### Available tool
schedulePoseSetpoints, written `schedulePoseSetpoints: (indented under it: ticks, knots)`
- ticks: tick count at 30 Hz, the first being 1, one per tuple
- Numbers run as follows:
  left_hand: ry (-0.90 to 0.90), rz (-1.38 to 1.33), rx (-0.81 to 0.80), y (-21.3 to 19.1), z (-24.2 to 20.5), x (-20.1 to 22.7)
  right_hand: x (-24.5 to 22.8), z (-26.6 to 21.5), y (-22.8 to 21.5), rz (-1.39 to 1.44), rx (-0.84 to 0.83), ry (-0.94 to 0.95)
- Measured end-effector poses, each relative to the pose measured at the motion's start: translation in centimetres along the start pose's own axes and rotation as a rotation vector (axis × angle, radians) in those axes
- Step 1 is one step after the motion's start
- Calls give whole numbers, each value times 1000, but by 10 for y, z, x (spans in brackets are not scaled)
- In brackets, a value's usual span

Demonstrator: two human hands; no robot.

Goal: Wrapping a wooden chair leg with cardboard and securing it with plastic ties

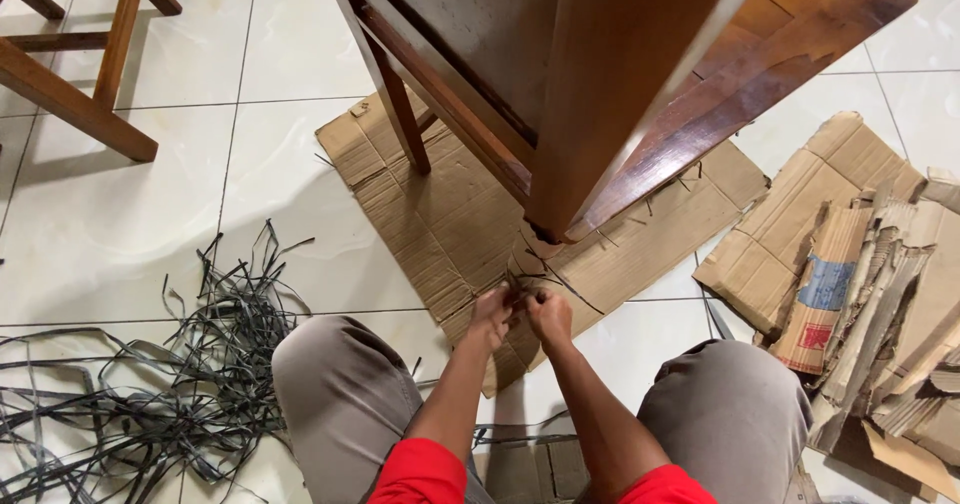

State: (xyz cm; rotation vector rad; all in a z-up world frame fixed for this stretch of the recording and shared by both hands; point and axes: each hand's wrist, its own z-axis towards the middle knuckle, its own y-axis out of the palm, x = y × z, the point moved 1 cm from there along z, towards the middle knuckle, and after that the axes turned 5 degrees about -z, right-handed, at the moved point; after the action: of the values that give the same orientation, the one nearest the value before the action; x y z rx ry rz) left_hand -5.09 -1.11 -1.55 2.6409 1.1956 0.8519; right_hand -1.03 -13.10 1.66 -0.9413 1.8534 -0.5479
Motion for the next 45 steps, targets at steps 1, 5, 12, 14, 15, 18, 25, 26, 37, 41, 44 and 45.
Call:
schedulePoseSetpoints:
  ticks: [1,5,12,14,15,18,25,26,37,41,44,45]
  knots:
    - [-1,0,2,2,-5,2,-3,-2,-4,0,-2,1]
    - [-7,8,-36,10,-23,11,-8,-3,-10,31,-29,36]
    - [106,27,-18,-11,23,-12,17,19,23,-223,25,-141]
    - [161,235,83,-12,41,-17,13,12,16,-213,15,-155]
    - [213,443,186,-14,50,-20,12,7,12,-205,2,-167]
    - [305,819,317,-28,75,-28,5,-3,4,-175,-20,-203]
    - [510,958,290,-19,9,3,4,-6,-10,-167,-22,-208]
    - [628,1033,256,-23,13,3,8,-4,-9,-175,-17,-196]
    - [623,1269,317,-3,-31,58,4,1,-33,-209,-2,-118]
    - [619,1293,340,2,-31,62,7,3,-34,-249,-7,-112]
    - [630,1343,347,0,-25,63,12,4,-29,-233,-24,-113]
    - [658,1367,331,0,-23,65,14,5,-28,-219,-39,-120]
